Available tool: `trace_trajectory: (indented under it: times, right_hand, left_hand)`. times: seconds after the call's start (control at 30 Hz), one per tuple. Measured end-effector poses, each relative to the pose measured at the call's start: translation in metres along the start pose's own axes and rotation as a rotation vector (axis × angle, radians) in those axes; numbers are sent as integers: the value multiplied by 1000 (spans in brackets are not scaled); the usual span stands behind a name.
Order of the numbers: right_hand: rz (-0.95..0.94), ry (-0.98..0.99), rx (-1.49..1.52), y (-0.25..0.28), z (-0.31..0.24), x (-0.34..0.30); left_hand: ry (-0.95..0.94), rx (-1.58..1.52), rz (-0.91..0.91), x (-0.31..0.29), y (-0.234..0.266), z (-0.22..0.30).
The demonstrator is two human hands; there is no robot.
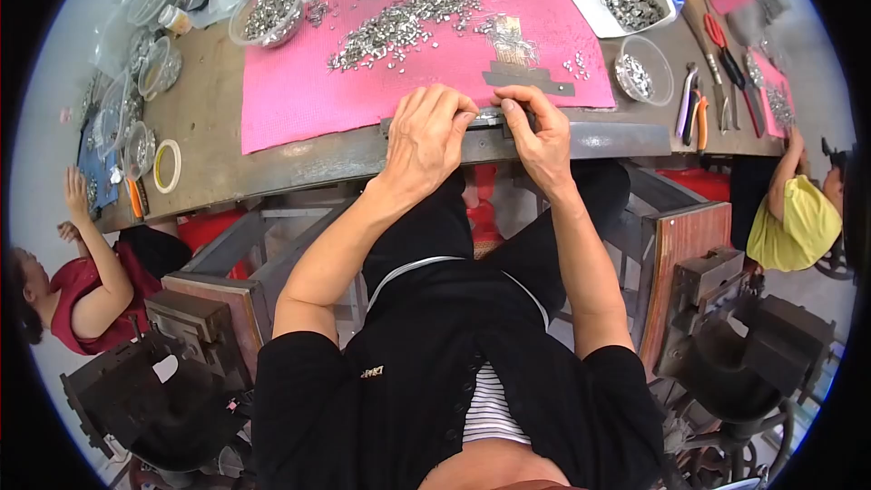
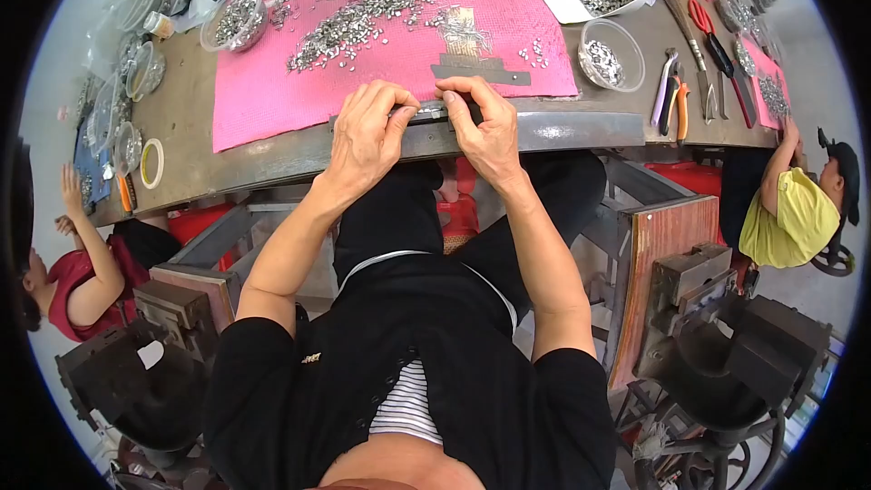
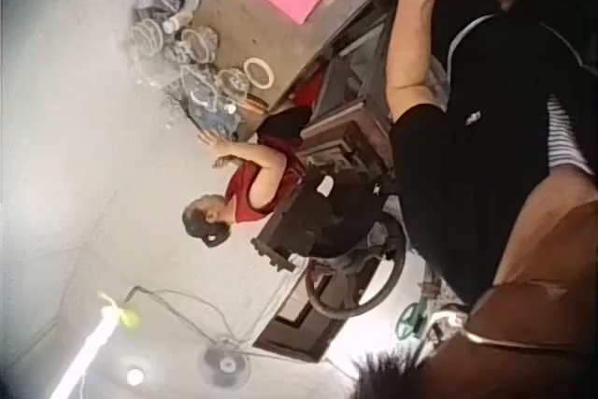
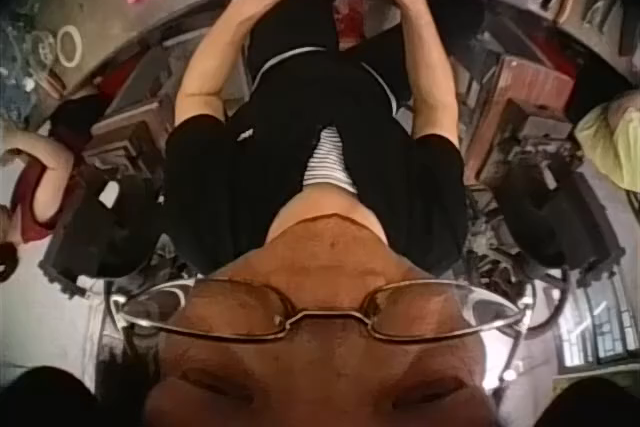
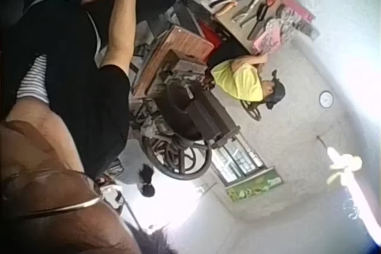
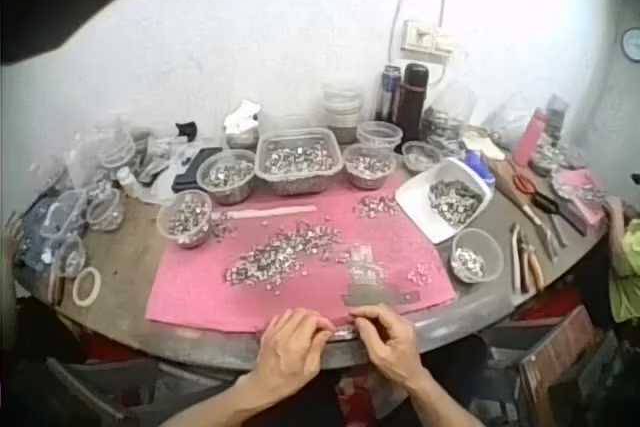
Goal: Assembling small metal link components onto a jig and using a manual wheel press to secure them.
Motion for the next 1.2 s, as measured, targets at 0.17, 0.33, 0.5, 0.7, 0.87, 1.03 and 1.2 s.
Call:
trace_trajectory:
  times: [0.17,0.33,0.5,0.7,0.87,1.03,1.2]
  right_hand:
    - [21,53,-40,4,-3,5]
    - [10,38,-63,1,-6,-1]
    - [-20,195,-252,11,-30,23]
    - [80,247,-423,38,-16,108]
    - [39,226,-568,33,12,167]
    - [0,307,-753,12,36,199]
    - [29,304,-913,10,41,212]
  left_hand:
    - [-137,54,57,6,3,10]
    - [-200,128,99,-6,0,14]
    - [-120,135,126,-5,4,16]
    - [-77,90,109,-6,5,11]
    - [-63,107,94,-11,5,14]
    - [-101,136,129,-21,2,10]
    - [-114,137,166,-16,1,10]
Point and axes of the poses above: each hand's wrist, its own x-axis towards the middle knuckle, its own y-axis out of the back of the hand, z = x × y, the point moved 7 cm from there along x, towards the middle knuckle, and after that the axes turned 4 degrees about -y, right-handed, at the moved point
